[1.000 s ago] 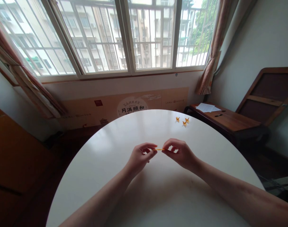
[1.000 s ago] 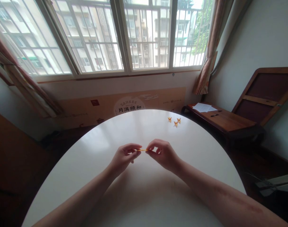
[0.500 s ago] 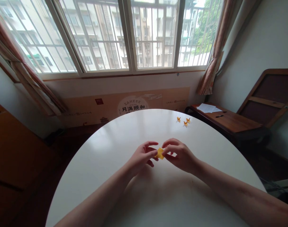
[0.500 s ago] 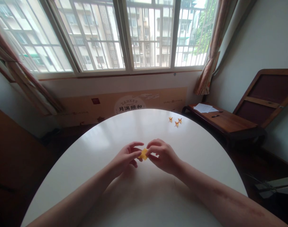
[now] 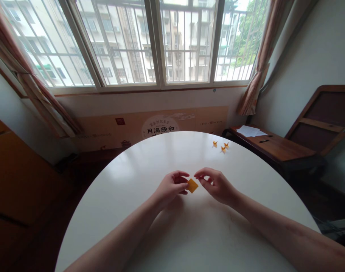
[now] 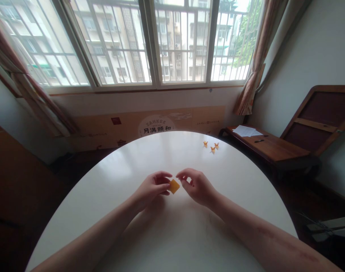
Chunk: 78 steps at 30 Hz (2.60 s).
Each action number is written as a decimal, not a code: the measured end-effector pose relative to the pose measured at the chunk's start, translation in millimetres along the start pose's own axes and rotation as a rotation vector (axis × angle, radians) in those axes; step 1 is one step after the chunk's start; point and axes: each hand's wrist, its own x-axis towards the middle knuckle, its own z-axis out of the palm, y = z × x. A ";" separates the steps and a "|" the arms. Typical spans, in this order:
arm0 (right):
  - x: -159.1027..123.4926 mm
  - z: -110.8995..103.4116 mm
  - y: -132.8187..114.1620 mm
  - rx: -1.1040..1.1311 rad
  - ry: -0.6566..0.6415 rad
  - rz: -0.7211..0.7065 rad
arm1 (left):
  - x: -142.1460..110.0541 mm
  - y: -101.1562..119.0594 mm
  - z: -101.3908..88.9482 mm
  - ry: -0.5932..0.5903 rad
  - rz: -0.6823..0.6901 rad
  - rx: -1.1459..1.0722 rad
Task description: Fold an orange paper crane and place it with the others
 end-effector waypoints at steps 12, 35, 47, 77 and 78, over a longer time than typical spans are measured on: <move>0.3 -0.2 5.9 -0.056 -0.134 -0.001 | -2.1 0.4 -1.9 -0.107 0.010 0.038; -2.6 1.0 -4.3 0.000 -0.228 -0.172 | 0.0 0.3 -4.4 -0.034 -0.031 0.120; -2.4 -4.1 -2.0 -0.268 -0.333 -0.298 | 5.9 -1.5 -20.6 0.004 0.407 0.714; 5.8 -29.1 7.0 -0.037 -0.695 -0.154 | -54.1 20.1 8.3 -0.533 0.570 1.322; 6.2 -28.9 6.4 -0.032 -0.705 -0.145 | -55.7 19.8 6.9 -0.544 0.559 1.314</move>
